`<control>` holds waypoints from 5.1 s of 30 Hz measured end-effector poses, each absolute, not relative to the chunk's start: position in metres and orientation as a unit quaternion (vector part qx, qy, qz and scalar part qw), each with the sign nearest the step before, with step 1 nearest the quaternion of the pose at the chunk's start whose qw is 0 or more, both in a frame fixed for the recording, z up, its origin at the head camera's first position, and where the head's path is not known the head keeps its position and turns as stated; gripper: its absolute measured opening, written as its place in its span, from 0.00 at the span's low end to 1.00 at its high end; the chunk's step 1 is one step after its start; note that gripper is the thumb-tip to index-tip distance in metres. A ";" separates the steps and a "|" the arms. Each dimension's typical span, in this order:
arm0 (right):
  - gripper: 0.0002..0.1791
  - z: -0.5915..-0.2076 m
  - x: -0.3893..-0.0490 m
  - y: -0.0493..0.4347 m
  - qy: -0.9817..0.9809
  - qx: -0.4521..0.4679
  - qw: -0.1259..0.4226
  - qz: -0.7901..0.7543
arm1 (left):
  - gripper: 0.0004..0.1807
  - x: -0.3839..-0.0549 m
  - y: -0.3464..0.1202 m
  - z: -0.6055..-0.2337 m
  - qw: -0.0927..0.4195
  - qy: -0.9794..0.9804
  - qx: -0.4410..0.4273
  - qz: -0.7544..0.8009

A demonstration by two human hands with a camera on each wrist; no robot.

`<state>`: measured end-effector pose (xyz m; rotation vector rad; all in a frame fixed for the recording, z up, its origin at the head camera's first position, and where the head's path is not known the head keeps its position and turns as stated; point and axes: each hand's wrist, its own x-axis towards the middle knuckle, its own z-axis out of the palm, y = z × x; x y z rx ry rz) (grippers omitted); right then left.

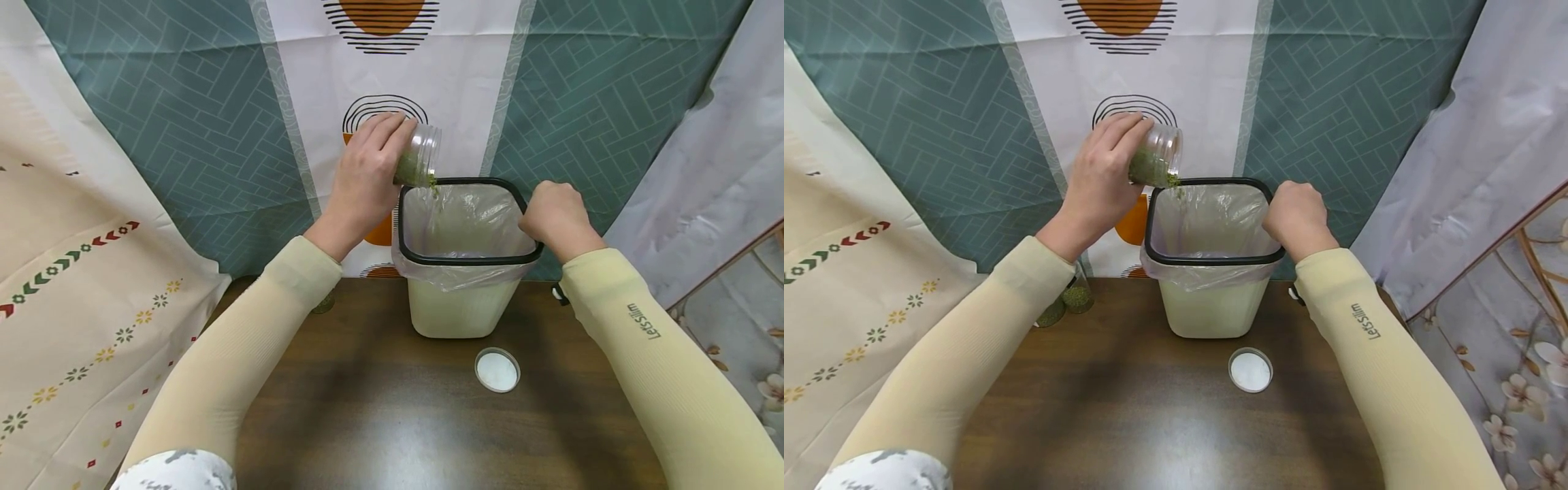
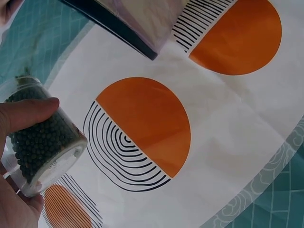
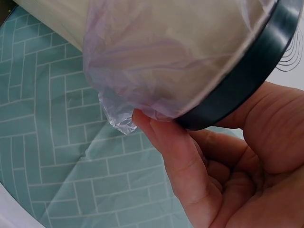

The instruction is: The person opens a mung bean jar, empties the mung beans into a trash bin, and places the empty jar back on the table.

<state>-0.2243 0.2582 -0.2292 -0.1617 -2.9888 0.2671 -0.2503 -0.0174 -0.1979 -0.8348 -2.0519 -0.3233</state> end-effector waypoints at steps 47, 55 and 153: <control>0.16 -0.224 -0.226 0.275 -0.981 -0.091 0.008 0.169 | 0.34 -0.253 -0.018 -0.200 0.440 -0.818 -0.346 -0.135; 0.14 -0.221 -0.227 0.274 -0.983 -0.091 -0.001 0.159 | 0.33 -0.253 -0.017 -0.200 0.448 -0.814 -0.347 -0.131; 0.12 -0.222 -0.224 0.271 -0.981 -0.089 0.003 0.170 | 0.26 -0.254 -0.017 -0.200 0.458 -0.808 -0.350 -0.119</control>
